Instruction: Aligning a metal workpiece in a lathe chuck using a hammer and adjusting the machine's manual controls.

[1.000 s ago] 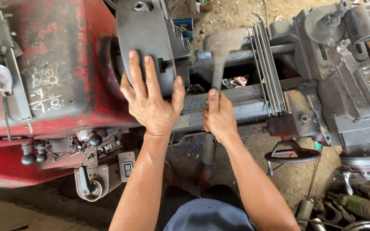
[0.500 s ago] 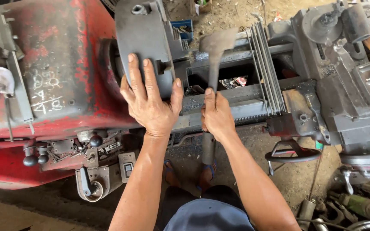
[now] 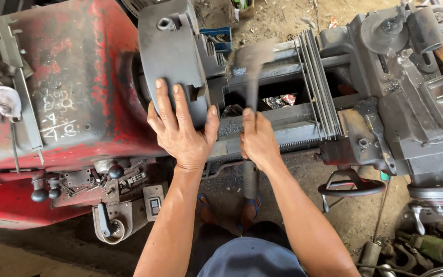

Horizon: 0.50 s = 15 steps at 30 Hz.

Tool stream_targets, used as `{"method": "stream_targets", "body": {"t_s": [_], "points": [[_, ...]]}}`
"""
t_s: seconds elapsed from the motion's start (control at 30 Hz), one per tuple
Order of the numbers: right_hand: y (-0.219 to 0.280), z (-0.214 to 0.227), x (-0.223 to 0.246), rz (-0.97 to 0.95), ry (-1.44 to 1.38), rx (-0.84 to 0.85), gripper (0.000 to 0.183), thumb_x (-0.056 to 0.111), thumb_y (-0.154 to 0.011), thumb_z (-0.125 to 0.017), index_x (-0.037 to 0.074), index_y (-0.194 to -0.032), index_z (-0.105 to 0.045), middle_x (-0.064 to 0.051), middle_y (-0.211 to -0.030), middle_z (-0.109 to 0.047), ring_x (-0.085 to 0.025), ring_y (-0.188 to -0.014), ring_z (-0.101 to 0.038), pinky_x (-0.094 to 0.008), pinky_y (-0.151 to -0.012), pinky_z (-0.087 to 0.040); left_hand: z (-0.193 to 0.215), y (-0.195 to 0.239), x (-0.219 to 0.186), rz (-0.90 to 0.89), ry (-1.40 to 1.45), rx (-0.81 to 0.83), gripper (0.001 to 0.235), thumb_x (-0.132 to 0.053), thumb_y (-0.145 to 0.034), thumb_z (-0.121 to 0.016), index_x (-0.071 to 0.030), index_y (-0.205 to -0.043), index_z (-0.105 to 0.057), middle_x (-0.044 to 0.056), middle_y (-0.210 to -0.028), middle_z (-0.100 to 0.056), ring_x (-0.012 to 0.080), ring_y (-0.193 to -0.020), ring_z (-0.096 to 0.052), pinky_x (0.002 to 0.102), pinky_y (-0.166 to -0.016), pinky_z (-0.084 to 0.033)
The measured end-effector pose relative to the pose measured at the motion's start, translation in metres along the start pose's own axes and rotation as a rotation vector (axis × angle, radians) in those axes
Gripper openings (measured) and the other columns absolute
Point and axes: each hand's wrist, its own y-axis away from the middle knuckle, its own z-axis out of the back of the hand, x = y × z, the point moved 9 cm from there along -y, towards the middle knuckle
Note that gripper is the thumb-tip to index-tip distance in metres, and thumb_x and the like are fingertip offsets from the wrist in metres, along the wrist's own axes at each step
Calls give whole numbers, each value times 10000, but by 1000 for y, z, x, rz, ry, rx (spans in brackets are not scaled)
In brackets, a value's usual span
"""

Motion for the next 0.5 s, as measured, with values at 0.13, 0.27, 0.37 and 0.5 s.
{"method": "stream_targets", "body": {"t_s": [0.13, 0.27, 0.37, 0.5], "points": [[-2, 2, 7, 183, 216, 92, 482, 422, -1114, -306, 21, -966, -527, 4, -562, -447, -114, -339, -462, -270, -339, -413, 5, 4, -1, -66, 2, -190, 657, -555, -1016, -582, -15, -1387, -626, 261, -1440, -576, 458, -1130, -627, 504, -975, -563], [-10, -3, -15, 226, 317, 80, 497, 407, -1121, -270, 37, -938, -547, -35, -502, -528, -145, -355, -537, -290, -370, -442, 12, -2, -3, 12, 11, -123, 594, -492, -956, -677, -29, -1326, -628, 252, -1476, -521, 477, -1276, -535, 533, -1026, -452], [-4, 15, -19, 28, 689, 40, 489, 501, -1071, -274, 81, -998, -513, -58, -798, -600, -227, -678, -562, -431, -611, -435, 3, -38, 0, 165, -62, 182, 686, -606, -1051, -579, -92, -1504, -556, 230, -1621, -362, 507, -1427, -533, 600, -1166, -488], [-22, 22, -32, 91, 631, -55, 530, 565, -1046, -277, 89, -924, -475, -48, -703, -546, -207, -584, -520, -429, -499, -422, -28, -72, 13, 118, -88, 305, 692, -549, -1008, -737, -133, -1524, -538, 169, -1615, -388, 485, -1376, -534, 671, -939, -565]]}}
